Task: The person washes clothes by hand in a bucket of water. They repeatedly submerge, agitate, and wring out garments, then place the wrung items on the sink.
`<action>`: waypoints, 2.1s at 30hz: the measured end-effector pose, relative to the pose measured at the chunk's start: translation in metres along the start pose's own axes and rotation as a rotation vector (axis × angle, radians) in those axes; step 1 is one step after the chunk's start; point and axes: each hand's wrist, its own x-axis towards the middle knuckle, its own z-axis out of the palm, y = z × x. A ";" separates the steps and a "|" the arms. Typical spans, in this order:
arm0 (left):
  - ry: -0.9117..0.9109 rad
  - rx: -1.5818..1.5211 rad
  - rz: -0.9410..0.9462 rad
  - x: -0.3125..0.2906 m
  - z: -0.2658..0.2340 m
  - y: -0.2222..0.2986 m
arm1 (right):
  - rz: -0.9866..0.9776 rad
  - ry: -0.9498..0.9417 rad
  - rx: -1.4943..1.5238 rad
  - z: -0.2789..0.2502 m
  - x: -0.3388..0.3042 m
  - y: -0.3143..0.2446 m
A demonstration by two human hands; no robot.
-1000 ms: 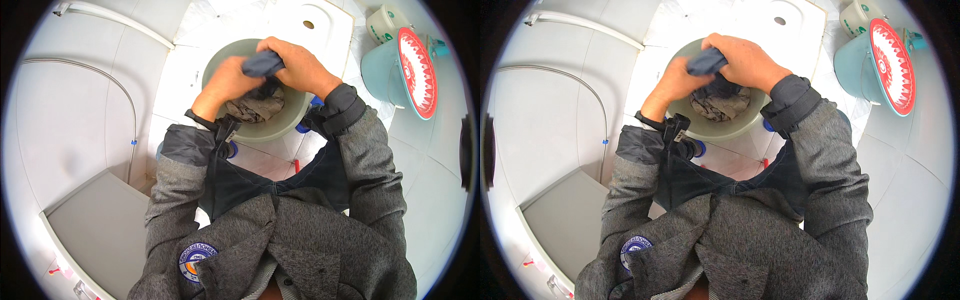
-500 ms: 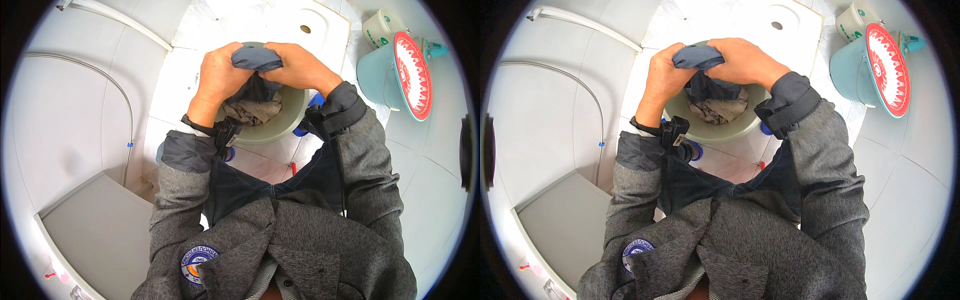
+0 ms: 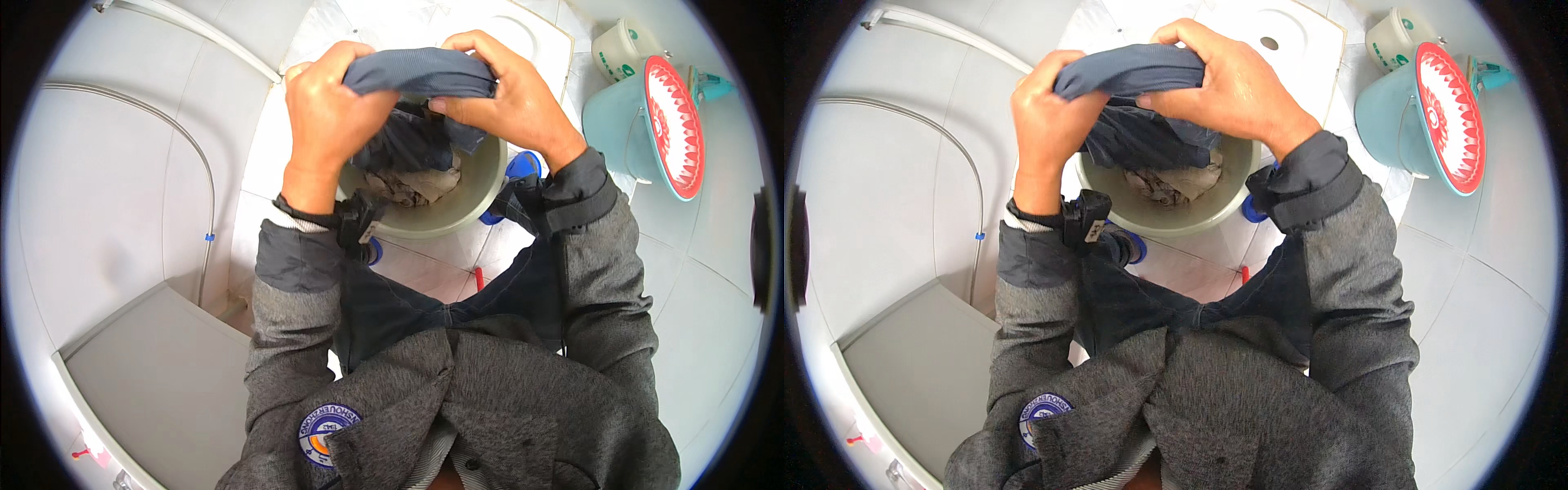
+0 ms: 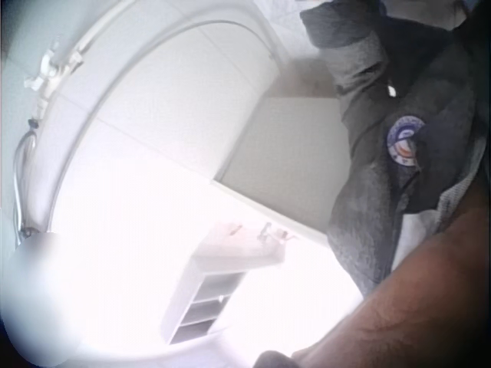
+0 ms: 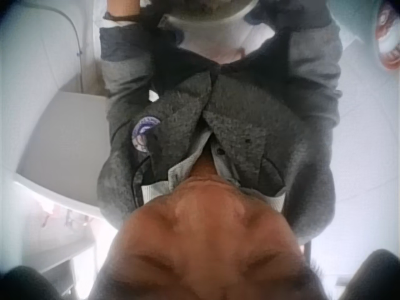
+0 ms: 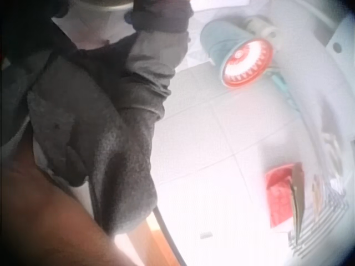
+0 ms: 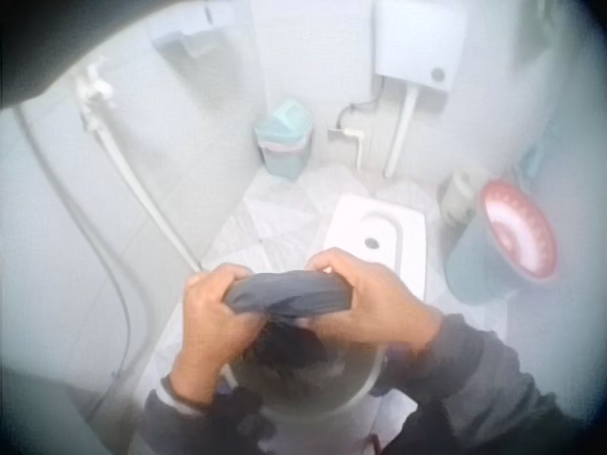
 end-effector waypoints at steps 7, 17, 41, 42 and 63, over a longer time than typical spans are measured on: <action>-0.171 -0.020 -0.157 -0.005 0.005 -0.005 | -0.118 0.091 -0.113 -0.006 -0.001 0.006; -0.161 -0.534 -0.274 -0.012 0.016 -0.001 | 0.021 -0.279 0.222 0.001 -0.016 0.000; -0.506 -0.266 -0.295 -0.001 0.022 0.011 | 0.211 -0.130 0.195 -0.005 -0.006 -0.003; -0.459 -0.289 -0.257 -0.001 0.023 0.009 | 0.299 -0.123 0.231 -0.007 -0.005 -0.001; 0.047 -0.529 -0.373 -0.007 0.003 -0.029 | 0.149 0.247 0.405 -0.028 -0.015 -0.003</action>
